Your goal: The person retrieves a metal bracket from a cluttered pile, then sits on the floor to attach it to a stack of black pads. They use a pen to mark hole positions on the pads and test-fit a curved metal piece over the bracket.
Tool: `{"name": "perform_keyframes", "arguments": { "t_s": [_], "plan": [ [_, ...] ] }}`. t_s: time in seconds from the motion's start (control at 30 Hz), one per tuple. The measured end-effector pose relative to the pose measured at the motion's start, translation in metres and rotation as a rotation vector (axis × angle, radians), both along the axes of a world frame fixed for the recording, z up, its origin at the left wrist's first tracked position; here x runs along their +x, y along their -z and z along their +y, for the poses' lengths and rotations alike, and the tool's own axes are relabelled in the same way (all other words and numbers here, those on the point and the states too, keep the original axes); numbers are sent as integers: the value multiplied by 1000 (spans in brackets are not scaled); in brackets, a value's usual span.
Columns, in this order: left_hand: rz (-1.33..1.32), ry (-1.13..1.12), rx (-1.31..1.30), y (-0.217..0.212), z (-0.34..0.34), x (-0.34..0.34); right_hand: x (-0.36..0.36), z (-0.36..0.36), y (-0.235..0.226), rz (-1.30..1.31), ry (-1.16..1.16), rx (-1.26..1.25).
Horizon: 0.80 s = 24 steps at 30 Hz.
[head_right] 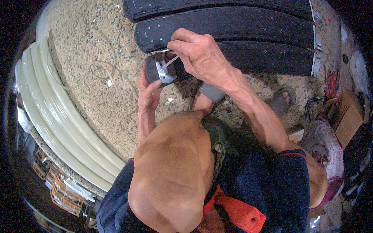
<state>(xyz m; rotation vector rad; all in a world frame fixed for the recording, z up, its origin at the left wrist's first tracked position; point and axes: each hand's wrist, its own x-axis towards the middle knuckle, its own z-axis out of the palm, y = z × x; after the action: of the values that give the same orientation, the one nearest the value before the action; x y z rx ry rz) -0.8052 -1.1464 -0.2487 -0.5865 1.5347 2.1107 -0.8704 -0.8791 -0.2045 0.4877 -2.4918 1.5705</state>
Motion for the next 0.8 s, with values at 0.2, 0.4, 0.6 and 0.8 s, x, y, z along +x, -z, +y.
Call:
{"name": "perform_keyframes", "arguments": {
  "t_s": [0.2, 0.4, 0.6, 0.8],
  "plan": [
    [10, 1, 17, 1, -1, -1, 0, -1, 0, 6, -31, 24],
    [-2, -7, -3, 2, 0, -1, -1, -4, 2, 21, -24, 0],
    [11, 1, -13, 2, 0, -2, -2, -3, 1, 21, -47, 34],
    [-10, -45, 15, 0, 0, -1, -2, -4, -1, 53, -33, 57]
  ]
}}
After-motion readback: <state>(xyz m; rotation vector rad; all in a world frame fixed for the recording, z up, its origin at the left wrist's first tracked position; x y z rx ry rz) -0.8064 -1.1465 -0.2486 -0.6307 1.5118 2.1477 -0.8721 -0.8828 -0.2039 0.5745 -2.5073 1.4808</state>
